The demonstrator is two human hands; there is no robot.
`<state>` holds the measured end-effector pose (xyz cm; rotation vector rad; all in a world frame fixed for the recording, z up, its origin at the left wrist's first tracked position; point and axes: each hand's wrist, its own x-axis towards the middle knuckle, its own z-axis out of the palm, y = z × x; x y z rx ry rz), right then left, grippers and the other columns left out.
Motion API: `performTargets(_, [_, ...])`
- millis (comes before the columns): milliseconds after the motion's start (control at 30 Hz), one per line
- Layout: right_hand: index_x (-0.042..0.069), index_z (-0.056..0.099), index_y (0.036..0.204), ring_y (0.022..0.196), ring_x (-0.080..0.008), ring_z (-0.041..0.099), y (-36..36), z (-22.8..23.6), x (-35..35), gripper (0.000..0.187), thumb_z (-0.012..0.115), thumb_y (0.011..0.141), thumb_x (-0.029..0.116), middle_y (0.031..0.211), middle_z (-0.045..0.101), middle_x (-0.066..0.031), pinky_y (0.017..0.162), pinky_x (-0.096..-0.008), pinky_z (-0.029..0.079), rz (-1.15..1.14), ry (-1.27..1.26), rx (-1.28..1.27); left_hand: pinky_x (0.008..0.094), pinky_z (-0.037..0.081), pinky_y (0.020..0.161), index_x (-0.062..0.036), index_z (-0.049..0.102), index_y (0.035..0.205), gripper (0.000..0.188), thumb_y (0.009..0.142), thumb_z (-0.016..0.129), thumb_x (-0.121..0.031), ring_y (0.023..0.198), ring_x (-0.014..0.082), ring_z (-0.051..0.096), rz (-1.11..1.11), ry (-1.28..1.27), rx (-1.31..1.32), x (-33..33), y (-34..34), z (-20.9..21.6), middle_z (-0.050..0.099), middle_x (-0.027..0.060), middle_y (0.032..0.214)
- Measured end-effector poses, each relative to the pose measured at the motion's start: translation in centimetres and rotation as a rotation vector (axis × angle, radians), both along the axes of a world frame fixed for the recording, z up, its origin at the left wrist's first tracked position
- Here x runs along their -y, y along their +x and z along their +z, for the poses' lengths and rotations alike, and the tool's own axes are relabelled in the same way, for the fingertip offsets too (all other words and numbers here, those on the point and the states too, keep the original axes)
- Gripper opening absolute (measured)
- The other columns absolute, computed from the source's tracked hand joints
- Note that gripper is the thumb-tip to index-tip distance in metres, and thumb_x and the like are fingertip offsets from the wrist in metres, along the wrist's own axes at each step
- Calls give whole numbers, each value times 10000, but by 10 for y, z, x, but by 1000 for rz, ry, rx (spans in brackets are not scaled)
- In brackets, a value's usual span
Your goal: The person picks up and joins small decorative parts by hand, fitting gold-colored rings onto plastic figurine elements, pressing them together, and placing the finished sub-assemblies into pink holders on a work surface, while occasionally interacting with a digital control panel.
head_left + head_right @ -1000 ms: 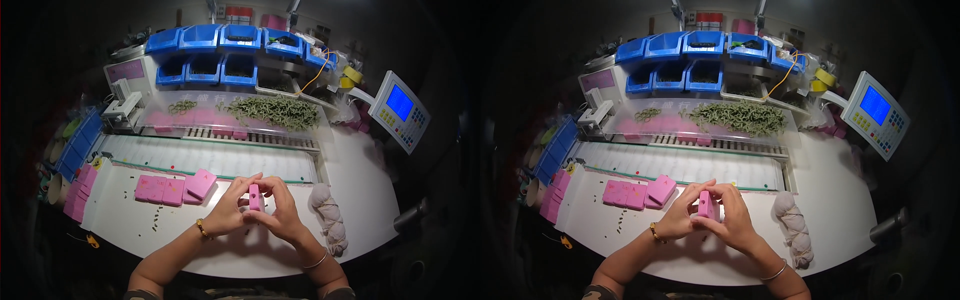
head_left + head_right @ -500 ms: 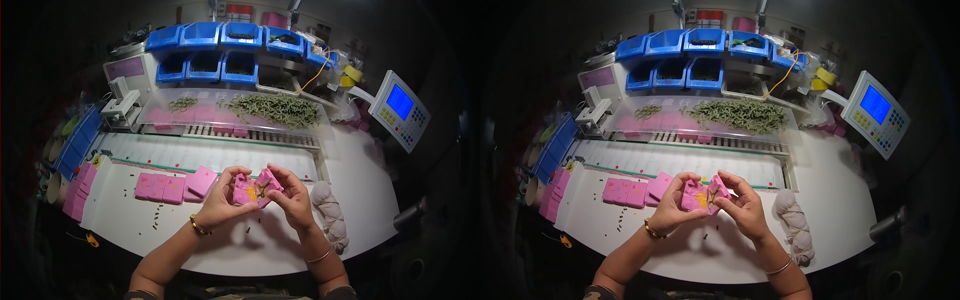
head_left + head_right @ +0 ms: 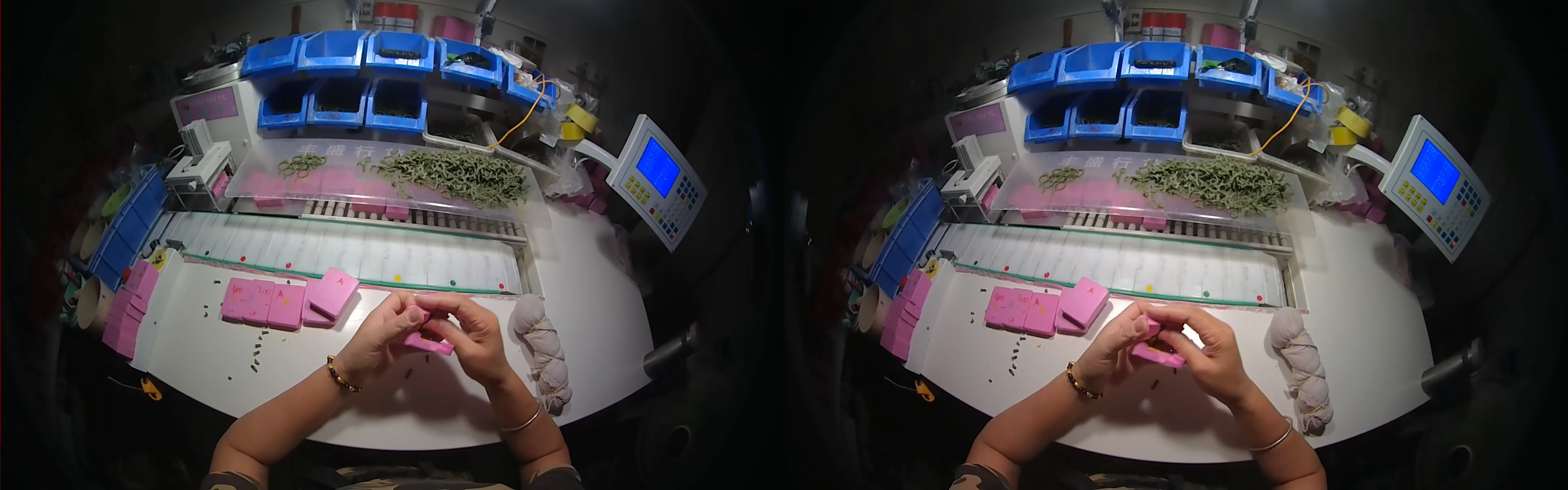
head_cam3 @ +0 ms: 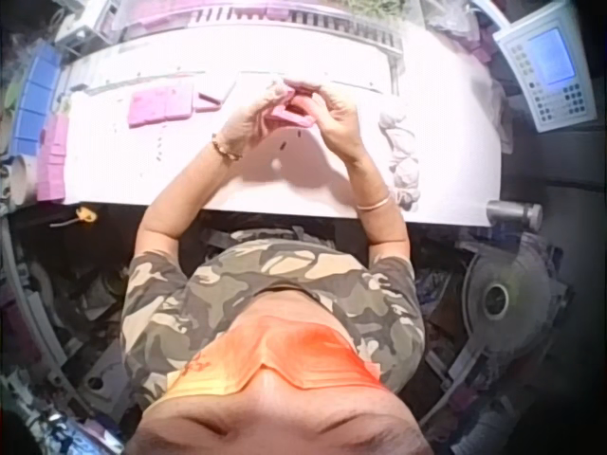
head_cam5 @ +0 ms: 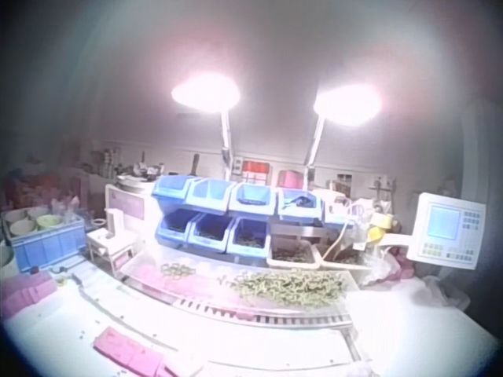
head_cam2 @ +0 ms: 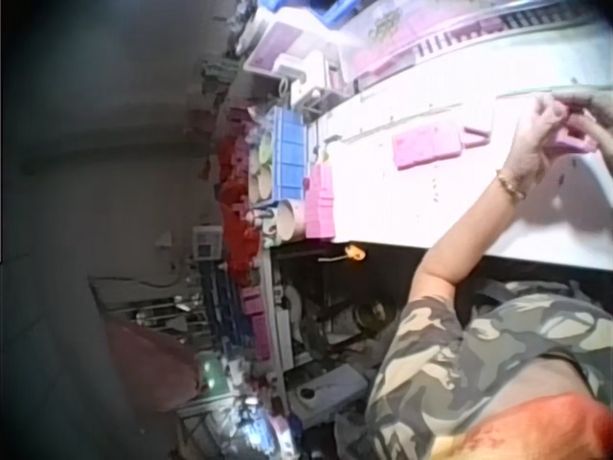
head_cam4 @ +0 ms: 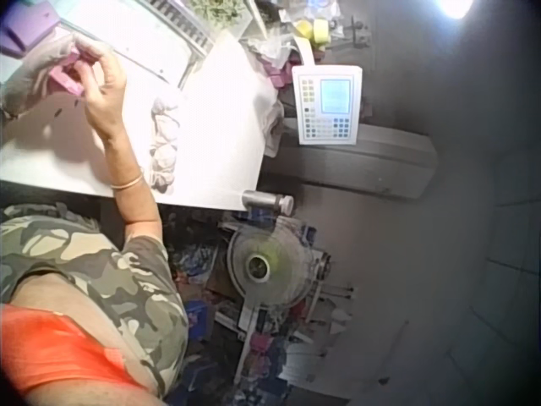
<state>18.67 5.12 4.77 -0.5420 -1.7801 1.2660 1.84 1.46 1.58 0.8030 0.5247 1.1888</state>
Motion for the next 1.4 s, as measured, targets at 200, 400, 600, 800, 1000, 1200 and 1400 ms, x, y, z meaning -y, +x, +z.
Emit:
performTargets(200, [73,477,1335,1116,-320,474,-13,-4,8,689,792,742,228,1220,488,-144,983,-412,365,-165,494,249,310,522,666,-57,562,1007,338,887,648,-361,809,158,596,115,-114,53,0,-10,9,598,82,904])
performTargets(400, [77,557,1258,1070,-288,502,-20,-3,21,582,779,747,242,1152,544,-104,954,-402,368,-328,691,324,285,461,599,-75,531,814,254,920,551,-305,683,161,554,266,-124,-18,7,-12,16,558,66,755])
performTargets(600, [93,662,1072,1008,-236,535,-20,-1,26,341,754,756,180,1072,587,-51,876,-365,372,-471,853,343,289,451,586,-60,513,767,288,951,469,-277,662,149,537,323,7,-169,9,-7,9,506,41,697])
performTargets(800, [116,664,919,842,-197,575,-20,-2,26,200,754,741,119,919,654,6,836,-334,358,-368,862,253,265,457,554,-63,487,785,275,1001,455,-231,624,113,542,716,187,-314,-2,-7,2,490,4,683])
performTargets(1000, [62,625,842,736,-226,534,-8,4,14,227,791,701,-4,758,607,-55,700,-324,411,-526,539,-3,315,540,614,-31,563,921,432,1008,442,-436,646,179,620,371,-80,-25,-2,-15,2,573,89,746])
performTargets(1200, [64,619,783,714,-240,520,2,-2,5,192,794,706,41,738,580,-55,673,-348,386,-601,723,168,257,523,708,11,649,1034,265,981,555,-231,763,107,623,147,8,-244,7,0,9,636,37,835])
performTargets(1400, [104,595,710,681,-168,541,-1,5,11,148,736,754,102,702,557,12,706,-323,349,-599,1053,428,231,503,673,-1,668,986,162,946,601,-143,749,77,613,188,29,-339,7,-5,9,654,32,860])
